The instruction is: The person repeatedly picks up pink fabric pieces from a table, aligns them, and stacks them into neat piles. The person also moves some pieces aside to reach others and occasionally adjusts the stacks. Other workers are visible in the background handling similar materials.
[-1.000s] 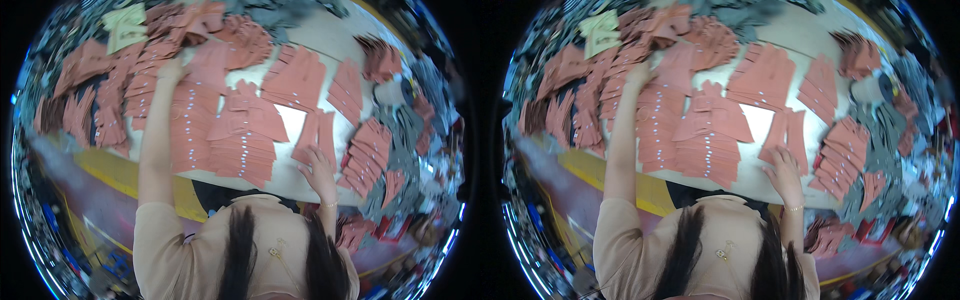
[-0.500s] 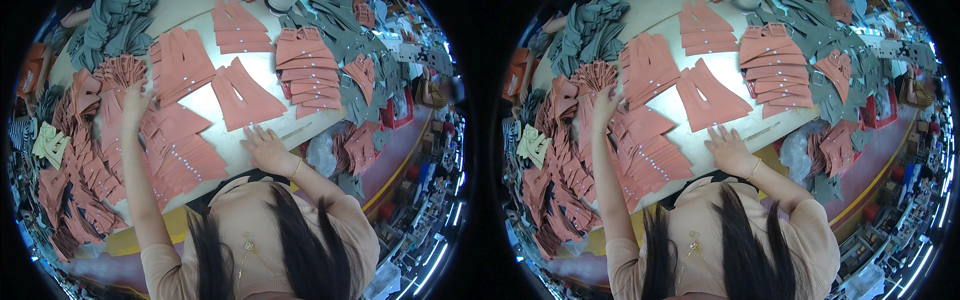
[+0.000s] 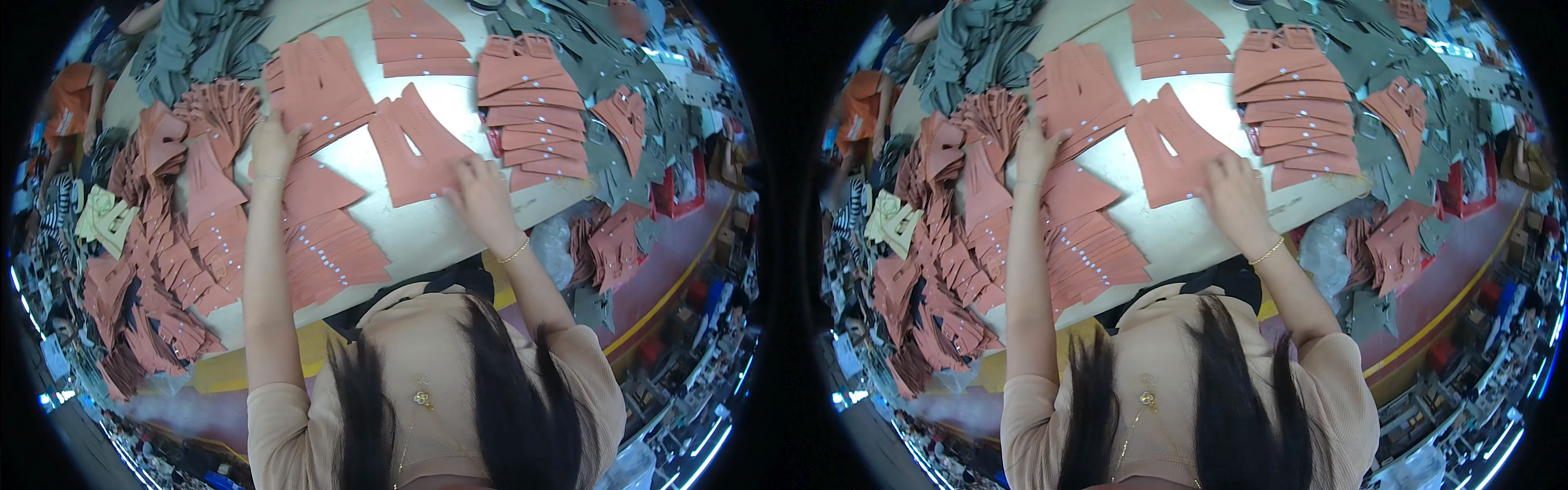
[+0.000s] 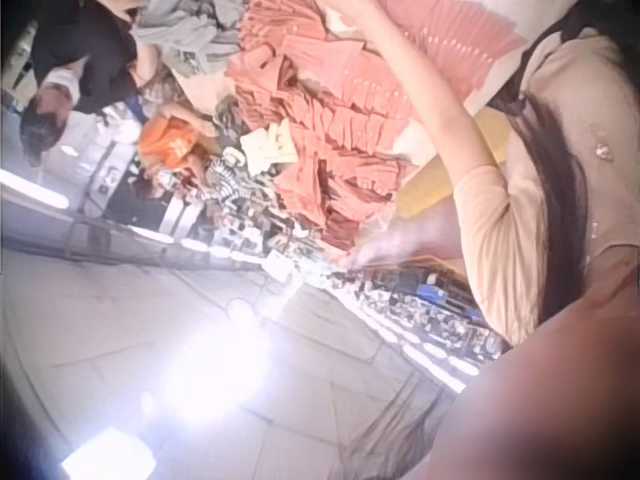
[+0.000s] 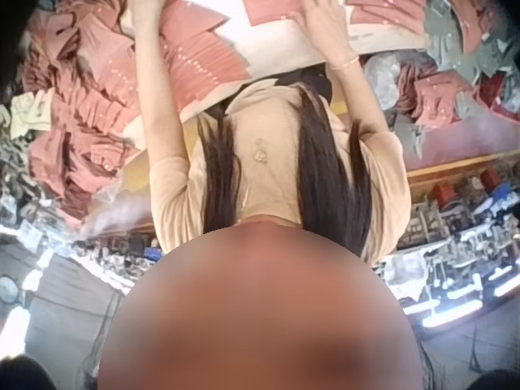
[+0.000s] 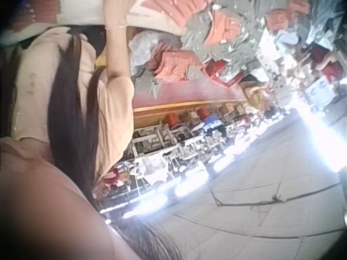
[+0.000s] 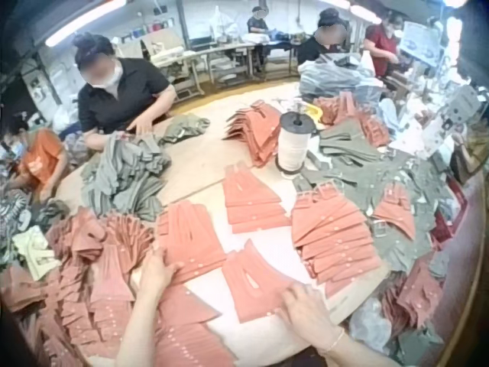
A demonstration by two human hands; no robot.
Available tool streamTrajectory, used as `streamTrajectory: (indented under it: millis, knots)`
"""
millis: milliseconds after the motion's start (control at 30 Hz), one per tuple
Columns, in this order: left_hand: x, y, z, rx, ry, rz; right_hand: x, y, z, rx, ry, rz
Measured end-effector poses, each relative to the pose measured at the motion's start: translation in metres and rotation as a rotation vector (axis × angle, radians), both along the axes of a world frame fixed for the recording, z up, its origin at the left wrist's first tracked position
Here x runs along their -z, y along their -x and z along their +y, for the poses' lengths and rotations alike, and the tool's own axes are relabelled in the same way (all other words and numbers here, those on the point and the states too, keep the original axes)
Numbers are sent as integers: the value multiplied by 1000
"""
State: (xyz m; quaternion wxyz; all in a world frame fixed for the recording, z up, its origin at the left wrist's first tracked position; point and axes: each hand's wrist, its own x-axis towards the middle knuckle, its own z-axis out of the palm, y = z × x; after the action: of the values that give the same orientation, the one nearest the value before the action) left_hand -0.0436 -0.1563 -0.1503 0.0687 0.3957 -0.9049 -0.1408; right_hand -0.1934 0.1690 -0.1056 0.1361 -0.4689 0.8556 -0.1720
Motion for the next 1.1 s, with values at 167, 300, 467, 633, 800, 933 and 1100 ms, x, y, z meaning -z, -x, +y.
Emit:
streamTrajectory:
  millis: [167, 300, 467, 633, 800, 933, 1100]
  knots:
    - [-9, 5, 20, -61, 92, 2, 17, 2, -1, 115, 6, 93]
    - [-10, 7, 25, -104, 113, 82, 25, 0, 3, 130, 27, 123]
    - [-7, 10, 23, -122, -27, 114, 33, -5, 4, 122, 59, 196]
    - [-2, 7, 9, -131, -174, 75, 32, -8, 4, 154, 84, 167]
    - [4, 6, -4, -98, -275, 98, 21, -7, 0, 198, 142, 120]
    - [0, 8, -2, -131, -293, 38, 19, -6, -2, 212, 37, -6]
    - [-8, 10, 1, -144, -333, 39, 20, -3, -6, 193, 265, -129]
